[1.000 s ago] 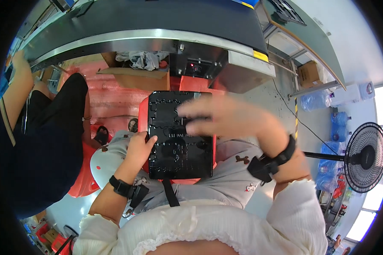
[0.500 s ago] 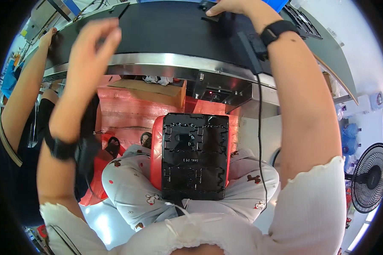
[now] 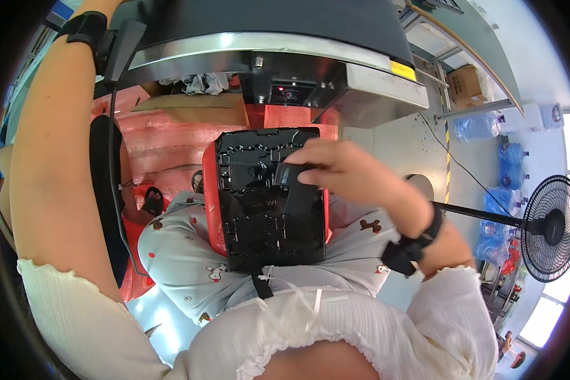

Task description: The recorder is assembling black plastic electronic or mechanical components while sitting at a workstation with a conveyor belt.

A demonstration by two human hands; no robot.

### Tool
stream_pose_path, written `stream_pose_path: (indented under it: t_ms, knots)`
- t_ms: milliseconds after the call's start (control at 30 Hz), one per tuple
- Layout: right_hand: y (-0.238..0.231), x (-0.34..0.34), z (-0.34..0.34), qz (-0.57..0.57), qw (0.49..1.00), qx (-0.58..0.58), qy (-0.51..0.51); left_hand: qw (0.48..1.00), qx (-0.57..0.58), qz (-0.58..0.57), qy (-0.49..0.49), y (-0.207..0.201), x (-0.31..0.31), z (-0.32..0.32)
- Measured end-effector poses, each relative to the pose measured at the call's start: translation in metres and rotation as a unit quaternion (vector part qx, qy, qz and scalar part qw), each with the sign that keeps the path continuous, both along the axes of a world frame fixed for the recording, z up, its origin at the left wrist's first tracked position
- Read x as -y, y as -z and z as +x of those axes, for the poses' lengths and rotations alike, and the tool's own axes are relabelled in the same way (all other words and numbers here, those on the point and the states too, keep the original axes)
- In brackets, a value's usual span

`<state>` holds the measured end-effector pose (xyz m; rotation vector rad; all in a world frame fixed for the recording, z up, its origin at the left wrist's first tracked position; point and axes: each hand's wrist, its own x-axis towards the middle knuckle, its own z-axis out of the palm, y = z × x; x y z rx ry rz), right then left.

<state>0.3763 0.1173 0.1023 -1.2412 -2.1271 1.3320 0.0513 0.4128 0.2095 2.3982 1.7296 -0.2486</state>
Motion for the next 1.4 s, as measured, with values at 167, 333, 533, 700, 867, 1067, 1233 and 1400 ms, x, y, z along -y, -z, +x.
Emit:
stream_pose_path:
  t_ms: [167,333,533,700,867,1067,1233,1400]
  knots:
    - [0.104,0.007,-0.006,0.233,0.964,0.106,0.076,0.989,-0.079,-0.038,-0.115,-0.007,0.016,0.034]
    - [0.128,0.043,-0.007,0.292,0.943,0.155,0.045,0.964,0.14,0.228,0.001,0.035,0.084,0.035]
    - [0.148,0.069,0.007,0.318,0.92,0.228,0.016,0.918,0.25,0.241,0.194,0.064,0.254,0.046]
    - [0.144,0.052,0.007,0.307,0.931,0.188,0.056,0.975,0.148,0.066,0.149,0.147,0.297,0.064]
    - [0.131,0.036,-0.002,0.313,0.915,0.255,-0.015,0.97,0.161,0.083,0.159,0.208,0.295,0.059]
    - [0.129,0.053,-0.003,0.421,0.782,0.417,-0.193,0.97,0.152,0.067,0.179,0.23,0.309,0.052]
    - [0.098,0.056,-0.021,0.385,0.773,0.457,-0.213,0.971,0.148,0.112,0.15,0.25,0.334,0.06]
    - [-0.01,0.009,-0.041,-0.111,0.907,0.322,-0.249,0.975,0.12,0.127,0.139,0.258,0.355,0.07]
